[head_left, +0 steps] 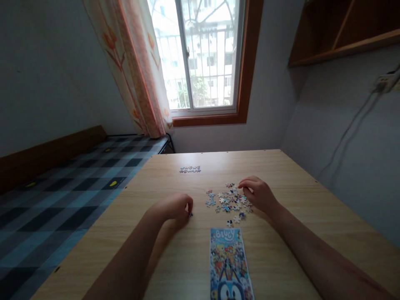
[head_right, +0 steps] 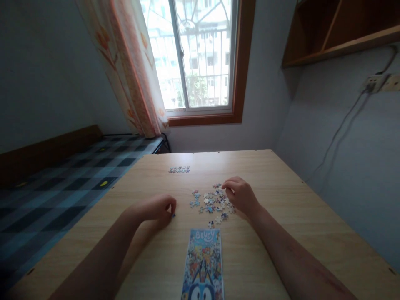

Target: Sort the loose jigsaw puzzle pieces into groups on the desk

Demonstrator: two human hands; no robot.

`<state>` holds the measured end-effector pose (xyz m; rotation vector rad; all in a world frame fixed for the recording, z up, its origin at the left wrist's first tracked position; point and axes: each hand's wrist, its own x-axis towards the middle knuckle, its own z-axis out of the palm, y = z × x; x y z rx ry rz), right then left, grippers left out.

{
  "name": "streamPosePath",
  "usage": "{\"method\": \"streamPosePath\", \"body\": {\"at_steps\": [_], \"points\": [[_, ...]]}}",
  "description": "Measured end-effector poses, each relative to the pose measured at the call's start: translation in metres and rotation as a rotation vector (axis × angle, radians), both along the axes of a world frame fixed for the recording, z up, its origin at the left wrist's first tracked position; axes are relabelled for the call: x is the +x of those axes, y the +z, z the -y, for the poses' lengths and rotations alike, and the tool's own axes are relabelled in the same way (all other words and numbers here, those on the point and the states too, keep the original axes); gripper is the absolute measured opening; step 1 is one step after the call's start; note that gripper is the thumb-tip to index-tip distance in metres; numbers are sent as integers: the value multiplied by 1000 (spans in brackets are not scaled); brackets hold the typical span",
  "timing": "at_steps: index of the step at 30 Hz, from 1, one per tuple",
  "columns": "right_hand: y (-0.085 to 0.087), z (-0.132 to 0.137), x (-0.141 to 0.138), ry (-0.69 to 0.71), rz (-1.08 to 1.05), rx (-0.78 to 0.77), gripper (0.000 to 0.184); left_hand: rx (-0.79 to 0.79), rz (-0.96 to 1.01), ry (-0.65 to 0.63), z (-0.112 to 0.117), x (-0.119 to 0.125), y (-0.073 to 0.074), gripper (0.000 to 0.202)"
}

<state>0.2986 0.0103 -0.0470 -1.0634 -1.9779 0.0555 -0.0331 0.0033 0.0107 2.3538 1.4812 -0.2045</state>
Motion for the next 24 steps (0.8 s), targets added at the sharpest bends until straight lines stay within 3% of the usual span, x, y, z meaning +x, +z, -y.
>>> {"method": "streamPosePath", "body": {"at_steps": [3,8,13,17,24], "points": [[-5,-2,-1,-2,-18,-17,23,58,-35,189,-15,-22,0,24],[-9,-3,0,-5,-37,-49,24,370,14,248,-41,-45,-16,24],[-8,-3,2,-3,-40,-63,24,561,70,372,-50,-48,-28,26],[-5,0,2,-20,-43,-79,24,537,-5,450,-44,-42,-21,23],[1,8,-3,-12,-39,-139,24,437,-72,407,-35,-28,-19,21]]}}
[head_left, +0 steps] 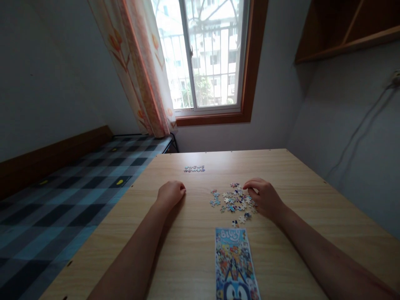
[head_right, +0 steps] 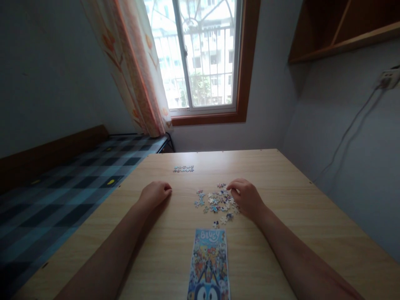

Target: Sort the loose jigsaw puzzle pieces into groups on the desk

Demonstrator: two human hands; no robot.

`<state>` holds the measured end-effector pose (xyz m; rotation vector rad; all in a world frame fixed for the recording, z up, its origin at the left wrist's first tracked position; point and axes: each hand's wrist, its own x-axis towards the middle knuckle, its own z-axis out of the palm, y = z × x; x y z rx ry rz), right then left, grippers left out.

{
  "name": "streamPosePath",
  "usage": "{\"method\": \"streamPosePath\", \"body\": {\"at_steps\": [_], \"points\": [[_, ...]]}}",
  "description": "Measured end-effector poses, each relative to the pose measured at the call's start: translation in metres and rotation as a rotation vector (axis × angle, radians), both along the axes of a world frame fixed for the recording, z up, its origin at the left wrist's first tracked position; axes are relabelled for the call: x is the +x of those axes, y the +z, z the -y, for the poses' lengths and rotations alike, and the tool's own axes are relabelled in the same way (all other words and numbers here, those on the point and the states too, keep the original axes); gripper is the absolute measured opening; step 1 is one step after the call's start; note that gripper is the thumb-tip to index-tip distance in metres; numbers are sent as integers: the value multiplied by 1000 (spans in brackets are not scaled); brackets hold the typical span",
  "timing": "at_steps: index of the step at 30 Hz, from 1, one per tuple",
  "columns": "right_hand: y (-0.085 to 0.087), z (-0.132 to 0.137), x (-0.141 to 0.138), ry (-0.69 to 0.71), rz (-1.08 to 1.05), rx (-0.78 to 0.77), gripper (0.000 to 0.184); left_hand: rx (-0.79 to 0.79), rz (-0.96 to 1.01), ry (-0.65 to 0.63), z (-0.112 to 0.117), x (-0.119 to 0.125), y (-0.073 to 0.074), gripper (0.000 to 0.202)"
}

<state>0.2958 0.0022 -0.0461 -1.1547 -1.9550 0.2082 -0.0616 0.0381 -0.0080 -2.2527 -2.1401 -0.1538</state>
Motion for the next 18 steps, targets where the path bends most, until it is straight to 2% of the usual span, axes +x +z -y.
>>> {"method": "streamPosePath", "body": {"at_steps": [6,11,15,18], "points": [[-2,-1,1,5,3,-22,23,122,26,-25,-12,-14,-15,22],[-4,-4,0,-3,-9,-40,23,240,147,-65,-30,-32,-32,28],[-8,-9,0,-16,-30,-59,21,208,193,-63,-40,-34,-40,33],[-12,-13,0,-13,-33,-59,22,207,200,-58,-48,-34,-40,33]]}}
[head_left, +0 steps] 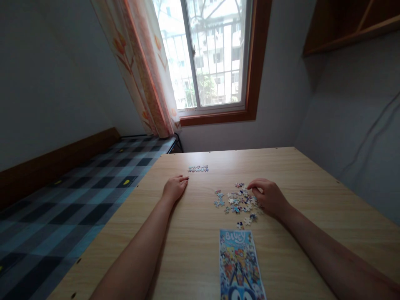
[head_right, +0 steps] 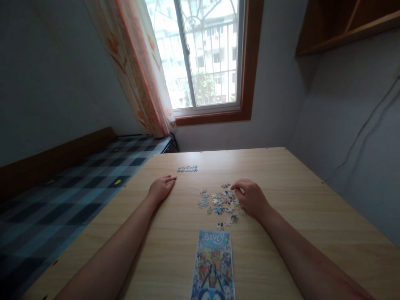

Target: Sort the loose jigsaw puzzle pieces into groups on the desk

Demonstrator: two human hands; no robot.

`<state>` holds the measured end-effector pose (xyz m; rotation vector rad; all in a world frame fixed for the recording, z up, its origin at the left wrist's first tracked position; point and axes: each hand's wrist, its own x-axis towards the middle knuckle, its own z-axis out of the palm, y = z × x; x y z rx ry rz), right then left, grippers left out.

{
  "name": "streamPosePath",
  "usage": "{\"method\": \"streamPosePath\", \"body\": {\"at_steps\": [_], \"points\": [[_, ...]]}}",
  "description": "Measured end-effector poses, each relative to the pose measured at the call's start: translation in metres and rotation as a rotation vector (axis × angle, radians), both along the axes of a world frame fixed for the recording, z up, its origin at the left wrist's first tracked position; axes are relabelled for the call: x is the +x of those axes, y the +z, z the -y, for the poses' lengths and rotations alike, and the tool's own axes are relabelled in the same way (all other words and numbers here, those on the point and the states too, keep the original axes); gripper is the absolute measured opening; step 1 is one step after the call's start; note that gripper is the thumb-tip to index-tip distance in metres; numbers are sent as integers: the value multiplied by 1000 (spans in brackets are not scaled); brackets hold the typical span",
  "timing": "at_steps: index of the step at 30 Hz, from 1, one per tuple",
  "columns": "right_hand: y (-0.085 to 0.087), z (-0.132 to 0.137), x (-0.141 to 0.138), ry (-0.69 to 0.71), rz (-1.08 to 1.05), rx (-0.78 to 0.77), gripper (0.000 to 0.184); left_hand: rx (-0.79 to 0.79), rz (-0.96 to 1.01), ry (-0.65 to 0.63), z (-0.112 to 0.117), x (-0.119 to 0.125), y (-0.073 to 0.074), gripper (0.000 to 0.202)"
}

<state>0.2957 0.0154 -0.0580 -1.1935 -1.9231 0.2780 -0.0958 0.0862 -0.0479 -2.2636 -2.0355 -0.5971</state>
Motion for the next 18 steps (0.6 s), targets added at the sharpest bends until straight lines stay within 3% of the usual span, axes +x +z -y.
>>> {"method": "streamPosePath", "body": {"at_steps": [9,18], "points": [[-2,0,1,3,-10,-3,22,-16,194,-42,-36,-11,-2,21],[-7,-6,-1,-30,-10,-16,22,15,163,-47,-39,-8,-3,21]]}}
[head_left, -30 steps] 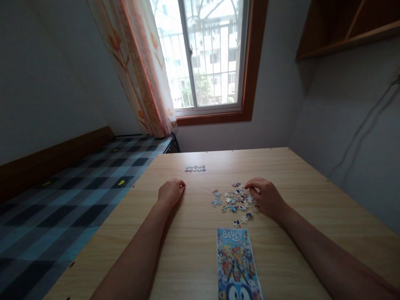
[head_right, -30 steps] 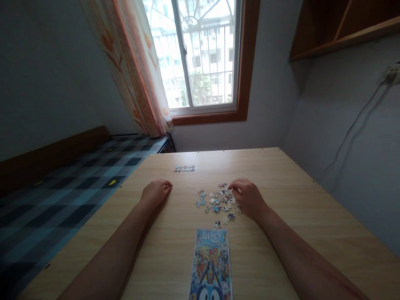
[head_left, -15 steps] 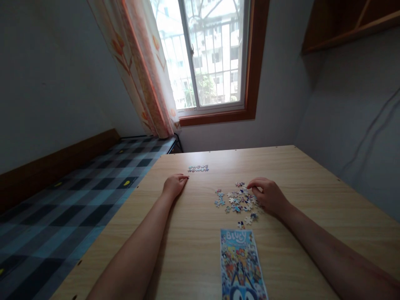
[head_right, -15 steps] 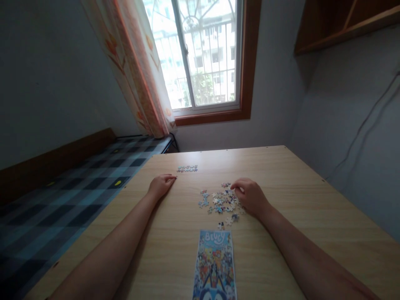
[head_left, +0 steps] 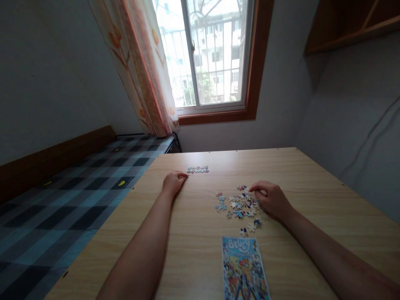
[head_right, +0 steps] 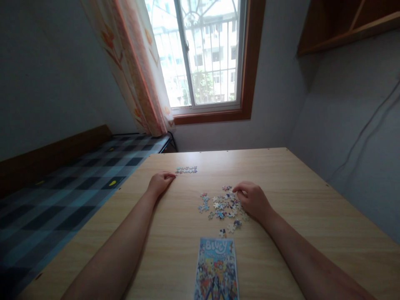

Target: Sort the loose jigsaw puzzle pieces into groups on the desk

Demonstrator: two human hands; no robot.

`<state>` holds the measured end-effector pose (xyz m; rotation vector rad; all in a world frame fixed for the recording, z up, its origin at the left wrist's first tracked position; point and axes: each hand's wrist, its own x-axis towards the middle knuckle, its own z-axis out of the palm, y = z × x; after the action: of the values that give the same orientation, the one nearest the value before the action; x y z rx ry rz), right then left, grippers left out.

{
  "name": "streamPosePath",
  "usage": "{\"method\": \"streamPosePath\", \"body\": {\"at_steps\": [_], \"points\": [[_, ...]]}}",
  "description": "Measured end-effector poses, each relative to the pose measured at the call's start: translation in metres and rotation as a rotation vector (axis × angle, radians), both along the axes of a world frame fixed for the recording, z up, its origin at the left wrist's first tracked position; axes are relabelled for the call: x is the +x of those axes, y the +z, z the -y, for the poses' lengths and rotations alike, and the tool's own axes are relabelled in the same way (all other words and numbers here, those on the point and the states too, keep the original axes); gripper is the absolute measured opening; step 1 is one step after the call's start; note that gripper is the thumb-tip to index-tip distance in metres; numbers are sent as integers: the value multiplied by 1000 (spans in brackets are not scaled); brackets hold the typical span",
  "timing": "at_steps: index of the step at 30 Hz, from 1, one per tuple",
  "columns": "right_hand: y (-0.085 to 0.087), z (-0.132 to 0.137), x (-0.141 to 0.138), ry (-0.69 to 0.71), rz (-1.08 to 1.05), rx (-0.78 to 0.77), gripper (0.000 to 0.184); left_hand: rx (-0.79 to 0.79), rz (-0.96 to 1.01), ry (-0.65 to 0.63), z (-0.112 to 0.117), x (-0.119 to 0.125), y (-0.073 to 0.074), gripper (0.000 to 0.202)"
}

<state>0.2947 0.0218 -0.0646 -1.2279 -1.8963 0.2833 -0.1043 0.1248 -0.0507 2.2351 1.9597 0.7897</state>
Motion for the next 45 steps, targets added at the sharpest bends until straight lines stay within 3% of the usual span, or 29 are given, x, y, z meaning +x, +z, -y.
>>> {"method": "streamPosePath", "body": {"at_steps": [35,42,45], "points": [[-1,1,3,-25,-24,55,22,-3,-91,46,-1,6,7,27],[14,2,13,-206,2,89,26,13,-48,98,-1,4,7,34],[23,5,23,-131,158,20,29,14,-14,133,-2,4,8,37]]}}
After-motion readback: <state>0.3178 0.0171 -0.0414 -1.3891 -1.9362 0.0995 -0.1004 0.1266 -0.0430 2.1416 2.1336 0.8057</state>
